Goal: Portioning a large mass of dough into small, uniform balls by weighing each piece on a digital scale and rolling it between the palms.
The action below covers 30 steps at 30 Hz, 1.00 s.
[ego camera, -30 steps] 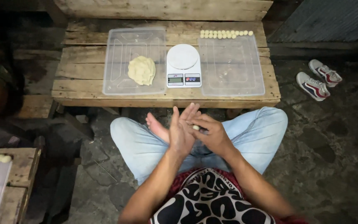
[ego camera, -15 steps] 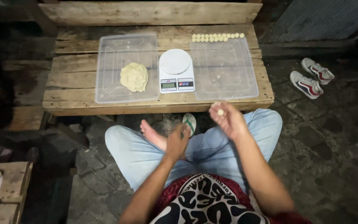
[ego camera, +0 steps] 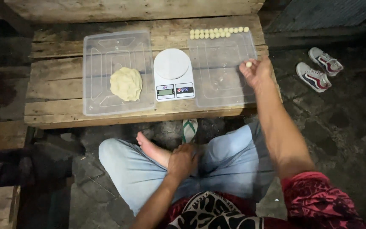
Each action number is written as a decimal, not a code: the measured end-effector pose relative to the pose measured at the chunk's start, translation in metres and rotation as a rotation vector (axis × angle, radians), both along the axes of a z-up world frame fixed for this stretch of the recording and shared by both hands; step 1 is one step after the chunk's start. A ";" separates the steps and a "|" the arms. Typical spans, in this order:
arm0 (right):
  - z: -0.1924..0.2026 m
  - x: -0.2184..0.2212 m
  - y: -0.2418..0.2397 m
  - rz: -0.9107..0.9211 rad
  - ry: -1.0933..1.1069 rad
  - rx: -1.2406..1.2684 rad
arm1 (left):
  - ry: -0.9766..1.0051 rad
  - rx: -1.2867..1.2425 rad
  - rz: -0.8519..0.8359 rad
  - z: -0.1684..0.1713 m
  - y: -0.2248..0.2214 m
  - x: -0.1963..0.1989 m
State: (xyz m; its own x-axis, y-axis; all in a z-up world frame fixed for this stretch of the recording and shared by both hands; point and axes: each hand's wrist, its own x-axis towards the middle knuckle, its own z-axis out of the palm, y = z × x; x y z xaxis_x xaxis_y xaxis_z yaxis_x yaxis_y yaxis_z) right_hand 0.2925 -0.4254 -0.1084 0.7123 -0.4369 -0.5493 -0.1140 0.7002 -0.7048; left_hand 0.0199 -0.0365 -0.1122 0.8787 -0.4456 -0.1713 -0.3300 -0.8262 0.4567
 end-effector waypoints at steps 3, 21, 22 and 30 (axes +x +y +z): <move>0.017 0.014 0.004 -0.009 -0.004 -0.068 | -0.056 0.041 -0.005 -0.004 -0.001 -0.001; 0.018 0.034 0.044 0.304 -0.149 -0.621 | -0.135 -0.215 0.025 -0.006 0.002 0.002; 0.013 0.043 0.041 0.305 -0.138 -0.697 | -0.153 -0.233 0.031 -0.009 0.002 0.003; -0.011 0.088 0.021 0.296 -0.072 -0.979 | -0.072 -0.231 0.058 -0.013 0.004 0.003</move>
State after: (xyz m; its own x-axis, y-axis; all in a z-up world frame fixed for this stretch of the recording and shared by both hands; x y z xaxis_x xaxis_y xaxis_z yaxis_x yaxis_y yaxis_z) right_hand 0.3806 -0.4047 -0.1196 0.8816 -0.4720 0.0028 -0.1231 -0.2357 -0.9640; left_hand 0.0226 -0.0327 -0.1247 0.9104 -0.4137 -0.0062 -0.3235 -0.7211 0.6126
